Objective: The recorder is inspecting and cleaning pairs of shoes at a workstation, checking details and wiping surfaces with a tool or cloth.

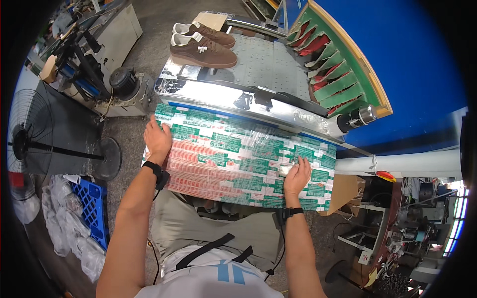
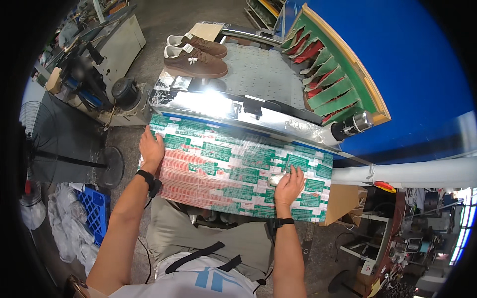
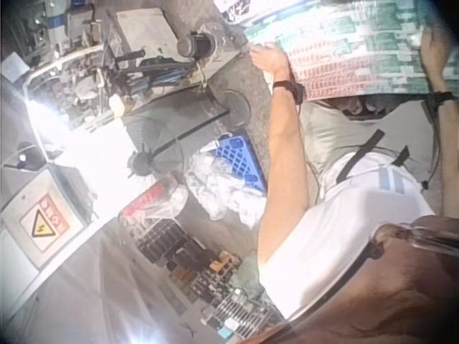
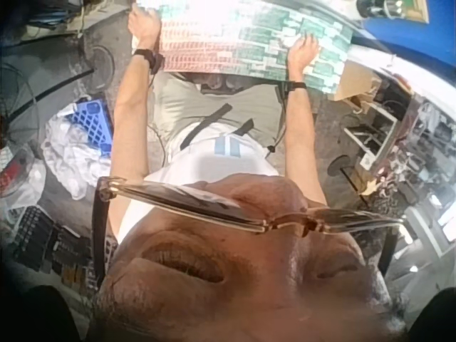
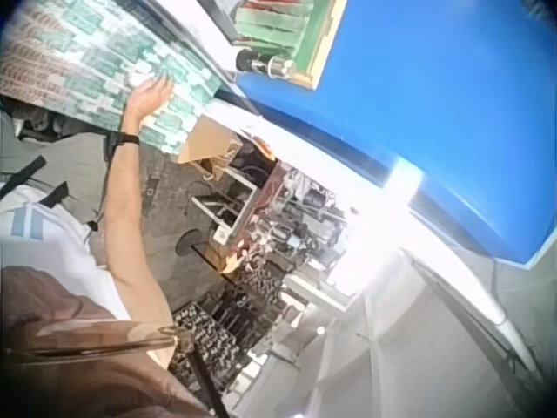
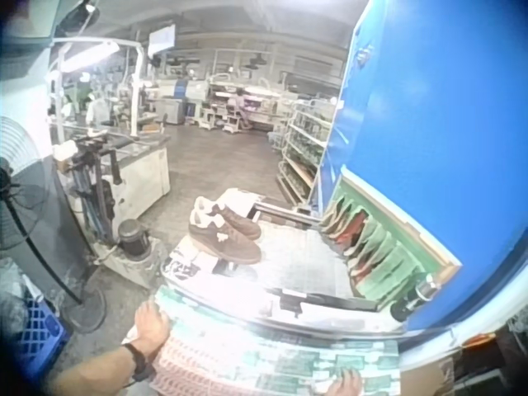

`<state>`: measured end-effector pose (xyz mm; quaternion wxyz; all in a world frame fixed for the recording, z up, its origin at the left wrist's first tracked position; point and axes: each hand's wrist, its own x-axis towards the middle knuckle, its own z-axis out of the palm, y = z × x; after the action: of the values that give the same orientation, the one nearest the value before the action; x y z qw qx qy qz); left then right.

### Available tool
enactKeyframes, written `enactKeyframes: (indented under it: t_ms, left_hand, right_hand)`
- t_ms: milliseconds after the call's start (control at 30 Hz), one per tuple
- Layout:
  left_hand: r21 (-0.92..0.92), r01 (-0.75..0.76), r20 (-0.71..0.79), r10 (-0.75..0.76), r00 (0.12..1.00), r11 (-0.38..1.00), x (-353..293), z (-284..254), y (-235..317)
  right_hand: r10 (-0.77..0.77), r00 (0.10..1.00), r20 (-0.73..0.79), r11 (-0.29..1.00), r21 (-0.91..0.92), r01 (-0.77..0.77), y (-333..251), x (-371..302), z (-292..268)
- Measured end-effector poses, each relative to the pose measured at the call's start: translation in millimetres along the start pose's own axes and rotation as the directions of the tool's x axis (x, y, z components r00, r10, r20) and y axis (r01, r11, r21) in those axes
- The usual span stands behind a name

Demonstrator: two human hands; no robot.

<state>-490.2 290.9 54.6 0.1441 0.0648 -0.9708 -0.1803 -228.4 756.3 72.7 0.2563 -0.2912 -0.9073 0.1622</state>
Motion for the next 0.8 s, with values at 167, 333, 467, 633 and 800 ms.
enactKeyframes:
  t_ms: [167, 333, 467, 633, 800]
  left_hand:
    - [0.001, 0.015, 0.023, -0.015, 1.000, 1.000, 1.1, -1.7, -0.2]
    - [0.012, 0.029, 0.048, -0.029, 0.998, 1.000, 0.3, -4.3, 0.1]
    - [0.018, 0.011, 0.028, -0.012, 1.000, 1.000, 0.5, -3.5, -0.2]
    - [0.018, -0.001, 0.019, 0.001, 1.000, 1.000, -0.4, -3.9, -0.3]
    - [0.021, 0.001, 0.019, -0.001, 1.000, 1.000, -0.7, -4.5, 0.5]
  right_hand:
    - [-0.004, 1.000, -0.012, 1.000, 0.009, 0.004, -1.9, 2.3, 0.3]
    - [0.015, 1.000, 0.007, 1.000, 0.020, -0.015, -5.5, 2.0, -1.3]
    - [0.009, 1.000, -0.003, 1.000, 0.023, -0.009, -6.6, 2.6, -1.7]
    - [-0.013, 1.000, -0.022, 1.000, 0.000, 0.013, -8.8, 2.2, -3.5]
    - [-0.011, 1.000, -0.018, 1.000, -0.006, 0.011, -7.8, 2.0, -2.7]
